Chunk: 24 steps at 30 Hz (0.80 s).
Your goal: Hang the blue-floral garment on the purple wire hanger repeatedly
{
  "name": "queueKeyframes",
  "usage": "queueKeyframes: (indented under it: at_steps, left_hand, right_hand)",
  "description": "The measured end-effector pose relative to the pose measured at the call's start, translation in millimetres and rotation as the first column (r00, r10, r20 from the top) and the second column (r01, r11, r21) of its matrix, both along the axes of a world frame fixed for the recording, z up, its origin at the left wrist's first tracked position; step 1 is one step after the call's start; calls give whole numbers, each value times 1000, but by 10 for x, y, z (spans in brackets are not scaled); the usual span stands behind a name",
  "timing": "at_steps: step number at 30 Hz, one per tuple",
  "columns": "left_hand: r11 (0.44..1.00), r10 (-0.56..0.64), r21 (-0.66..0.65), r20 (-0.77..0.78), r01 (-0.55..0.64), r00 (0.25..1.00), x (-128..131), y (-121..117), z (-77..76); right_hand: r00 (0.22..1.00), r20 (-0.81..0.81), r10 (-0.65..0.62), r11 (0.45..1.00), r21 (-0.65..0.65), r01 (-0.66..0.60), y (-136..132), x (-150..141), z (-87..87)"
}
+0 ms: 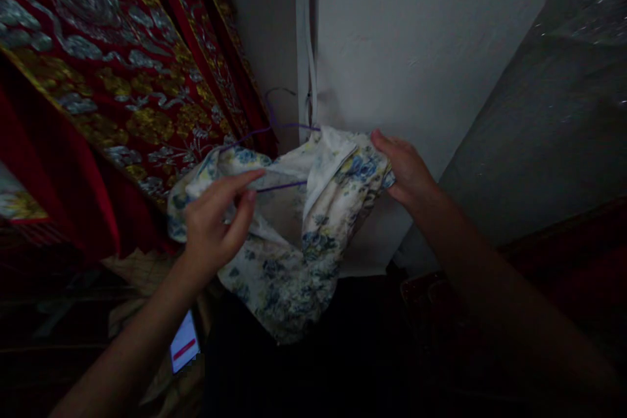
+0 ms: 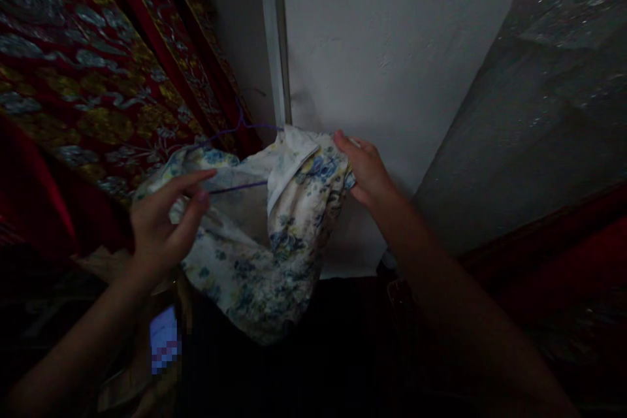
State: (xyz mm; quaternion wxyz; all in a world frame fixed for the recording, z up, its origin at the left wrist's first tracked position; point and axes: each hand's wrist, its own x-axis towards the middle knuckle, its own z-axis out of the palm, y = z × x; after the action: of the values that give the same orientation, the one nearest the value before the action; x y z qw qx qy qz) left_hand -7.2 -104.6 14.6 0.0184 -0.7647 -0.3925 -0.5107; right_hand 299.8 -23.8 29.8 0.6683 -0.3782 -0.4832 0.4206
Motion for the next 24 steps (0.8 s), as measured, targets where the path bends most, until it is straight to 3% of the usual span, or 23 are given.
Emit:
queueKeyframes:
  at_steps: [3, 5, 8, 11, 13, 15, 17, 19, 21, 24]
  left_hand:
    - [950, -123, -306, -206, 55, 971, 183, 111, -297]
    - [887, -187, -460, -293, 33, 938, 293, 243, -537]
    - [823, -262, -566, -315, 41, 912, 433, 351, -904]
    - [767, -313, -633, -223, 107, 923, 563, 246, -1257]
    - [741, -292, -658, -134, 136, 947, 649, 85, -1487]
    - [739, -216, -661, -51, 130, 975, 727, -97, -1704]
    - [745, -107, -660, 18, 92, 994, 794, -266, -1890]
    - [740, 4, -670, 89, 57, 996, 855, -408, -2023]
    - [727, 79, -681, 209, 87, 975, 923, -524, -2092]
    - [716, 140, -654, 480, 247, 866, 1029, -655, -2102]
  right_hand:
    - [993, -73, -90, 990, 106, 97, 61, 173, 161]
    - [983, -115, -145, 982, 106, 157, -11, 287, 119]
    - [963, -139, -232, 970, 40, 240, -172, 435, -150]
    - [946, -157, -284, 959, -46, 281, -244, 557, -506]
    - [917, -178, -356, 934, -77, 348, -231, 610, -704]
    - [850, -155, -504, 863, -36, 505, -232, 607, -866]
    - [748, -36, -662, 745, 76, 663, -320, 505, -1029]
    - [688, 164, -707, 707, 184, 683, -529, 271, -1238]
    - [755, 372, -540, 838, 159, 521, -826, -85, -1504]
    - [818, 494, -295, 951, 65, 304, -1250, -686, -1931]
